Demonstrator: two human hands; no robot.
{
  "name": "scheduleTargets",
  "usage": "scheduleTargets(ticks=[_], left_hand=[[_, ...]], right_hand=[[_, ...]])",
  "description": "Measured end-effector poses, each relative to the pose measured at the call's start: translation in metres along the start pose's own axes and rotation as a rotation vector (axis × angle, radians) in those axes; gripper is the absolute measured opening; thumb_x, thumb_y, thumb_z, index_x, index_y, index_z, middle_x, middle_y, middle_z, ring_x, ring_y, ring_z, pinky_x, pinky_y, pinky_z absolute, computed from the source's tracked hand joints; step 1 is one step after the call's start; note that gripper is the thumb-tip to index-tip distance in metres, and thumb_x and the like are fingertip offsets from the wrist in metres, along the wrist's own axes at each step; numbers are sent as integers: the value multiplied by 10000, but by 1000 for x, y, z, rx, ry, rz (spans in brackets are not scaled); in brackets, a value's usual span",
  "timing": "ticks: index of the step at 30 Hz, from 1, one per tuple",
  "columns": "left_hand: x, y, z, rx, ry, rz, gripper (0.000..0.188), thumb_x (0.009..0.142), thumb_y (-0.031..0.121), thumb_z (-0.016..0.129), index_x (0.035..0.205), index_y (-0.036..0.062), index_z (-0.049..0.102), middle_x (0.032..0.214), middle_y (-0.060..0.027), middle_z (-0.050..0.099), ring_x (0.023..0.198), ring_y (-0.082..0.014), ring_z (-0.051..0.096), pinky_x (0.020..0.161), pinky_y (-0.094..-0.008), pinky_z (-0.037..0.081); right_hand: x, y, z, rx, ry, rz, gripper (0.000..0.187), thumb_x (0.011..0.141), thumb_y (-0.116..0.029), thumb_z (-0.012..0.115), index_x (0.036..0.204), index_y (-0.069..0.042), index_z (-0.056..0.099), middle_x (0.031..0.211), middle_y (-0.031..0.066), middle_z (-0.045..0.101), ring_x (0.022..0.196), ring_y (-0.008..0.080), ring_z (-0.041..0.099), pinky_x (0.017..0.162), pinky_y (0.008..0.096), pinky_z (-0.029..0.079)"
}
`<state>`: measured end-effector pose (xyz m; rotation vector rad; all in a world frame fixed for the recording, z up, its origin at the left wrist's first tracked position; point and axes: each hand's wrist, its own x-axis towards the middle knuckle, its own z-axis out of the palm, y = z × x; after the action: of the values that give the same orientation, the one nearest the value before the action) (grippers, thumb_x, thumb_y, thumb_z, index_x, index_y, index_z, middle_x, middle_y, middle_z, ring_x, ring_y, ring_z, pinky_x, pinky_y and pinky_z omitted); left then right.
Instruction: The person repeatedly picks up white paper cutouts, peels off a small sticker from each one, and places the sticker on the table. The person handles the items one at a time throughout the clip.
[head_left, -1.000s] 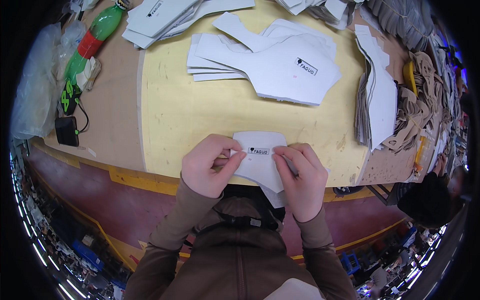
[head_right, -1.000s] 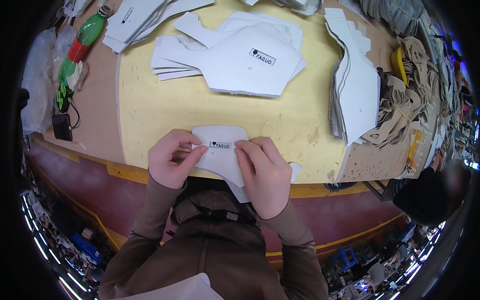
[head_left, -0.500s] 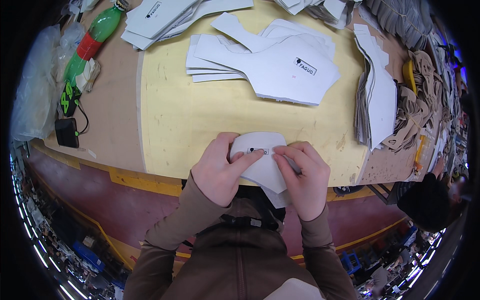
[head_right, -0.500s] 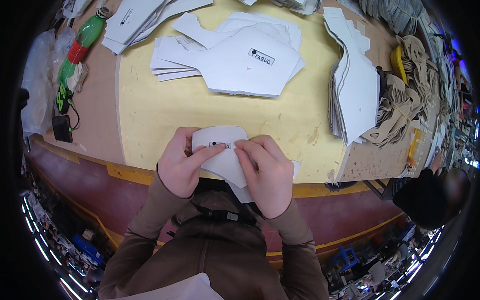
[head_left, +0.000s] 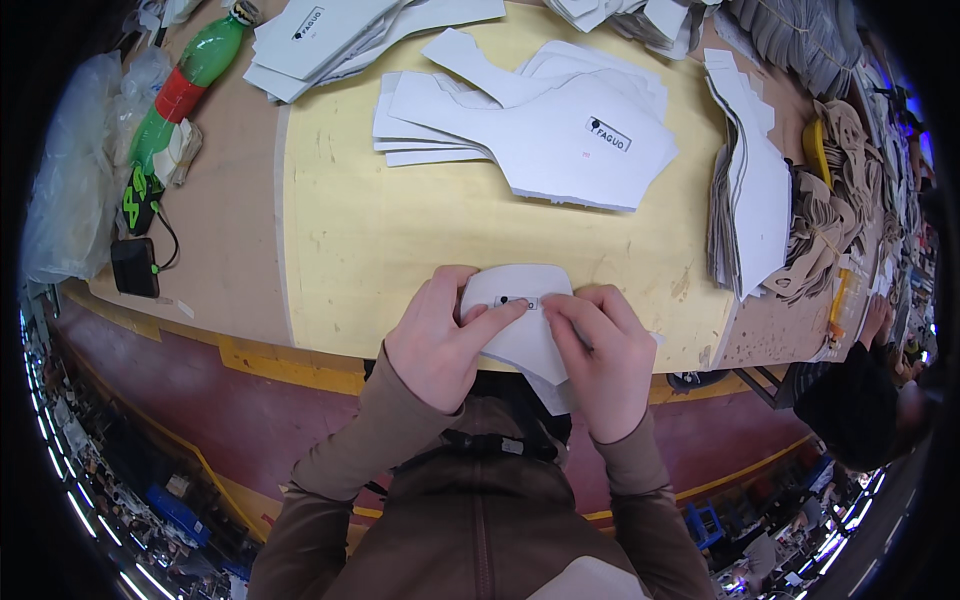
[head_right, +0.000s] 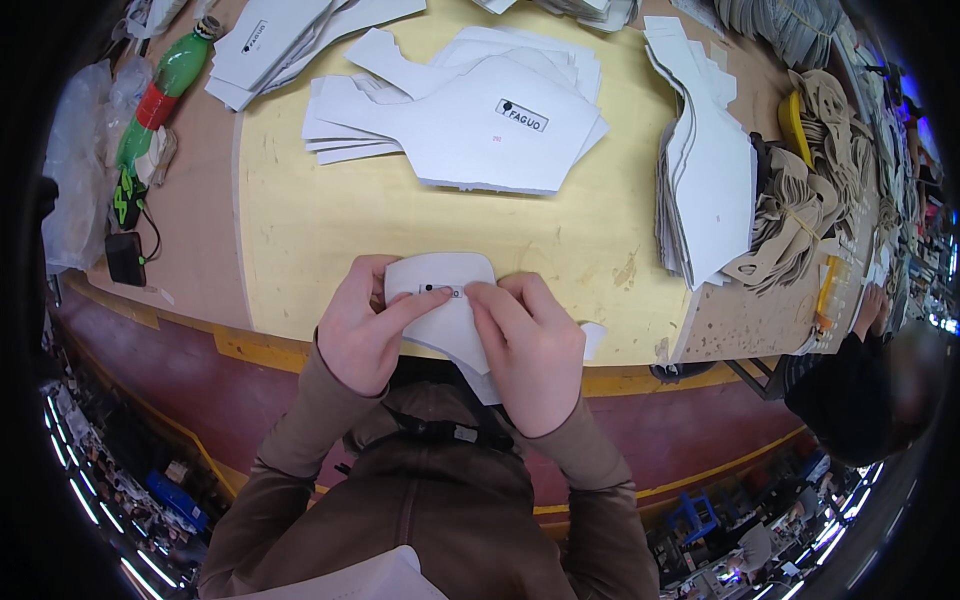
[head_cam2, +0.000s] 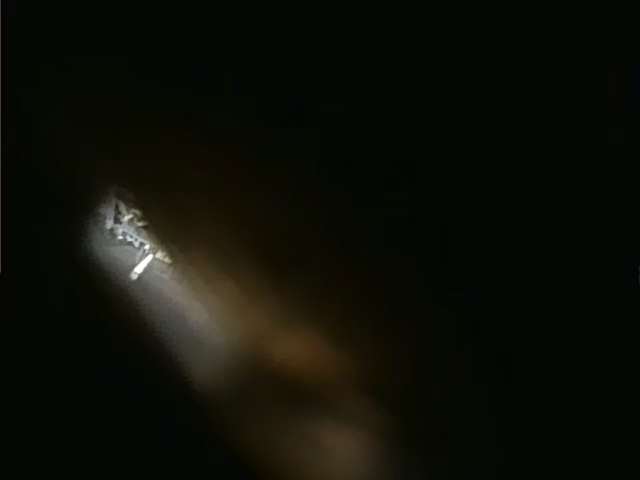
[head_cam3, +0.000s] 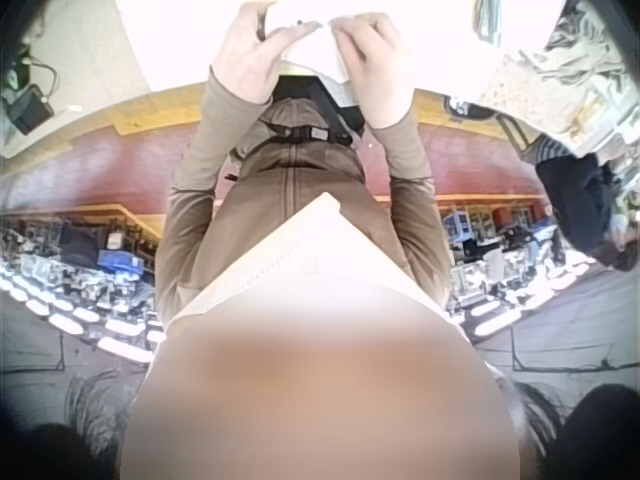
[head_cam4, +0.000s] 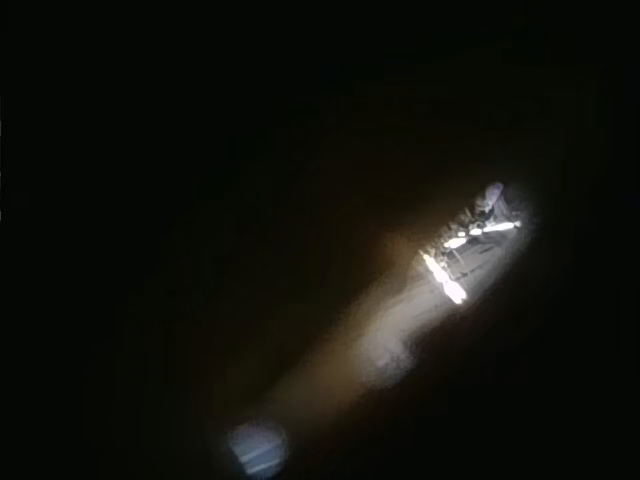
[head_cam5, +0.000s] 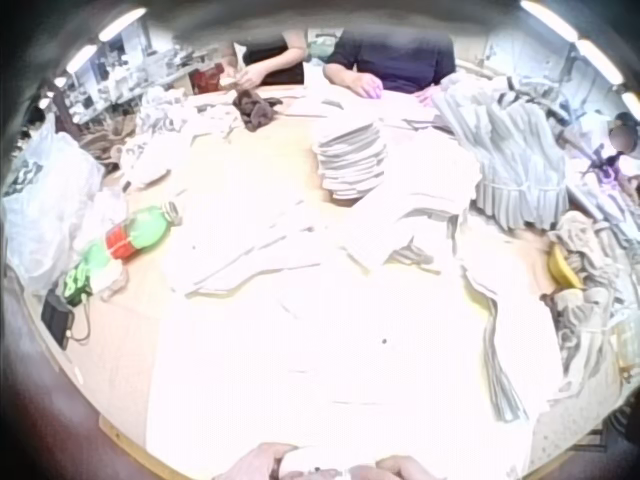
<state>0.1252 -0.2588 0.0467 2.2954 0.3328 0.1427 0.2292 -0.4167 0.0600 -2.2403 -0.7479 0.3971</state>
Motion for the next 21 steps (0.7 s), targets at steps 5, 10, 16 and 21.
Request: scheduleTargets(ticks=[5,10,16,21], left_hand=[[-4,-1,-1,-124,39,-82,393,810,-134,632,1100,92,771,1093,-124,592,828,-238,623,693,-327,532],[-5,-2,-1,-163,92,-113,302,796,-108,663,1035,50,759,1067,-118,596,785,-221,618,673,-318,521],[-5,-1,-1,-140,118,-117,249,807,-89,675,1007,38,750,1045,-111,596,760,-212,615,665,-313,521],[-4,-2,0,-215,119,-170,206,860,-84,671,1029,11,738,1041,-108,612,783,-182,656,661,-277,543]], right_hand=[[-4,-1,-1,-382,118,-157,203,762,-88,762,955,-151,750,991,12,650,921,212,630,858,410,445],[-4,8,-1,-341,45,-291,196,762,-127,761,948,-191,760,1045,-13,647,995,199,616,956,436,394],[-7,13,2,-388,75,-362,231,760,-122,769,975,-205,775,1042,-25,655,1027,198,624,1009,463,400],[-7,13,3,-397,78,-367,241,760,-105,768,982,-200,779,1050,-22,659,1031,203,625,1012,476,405]])
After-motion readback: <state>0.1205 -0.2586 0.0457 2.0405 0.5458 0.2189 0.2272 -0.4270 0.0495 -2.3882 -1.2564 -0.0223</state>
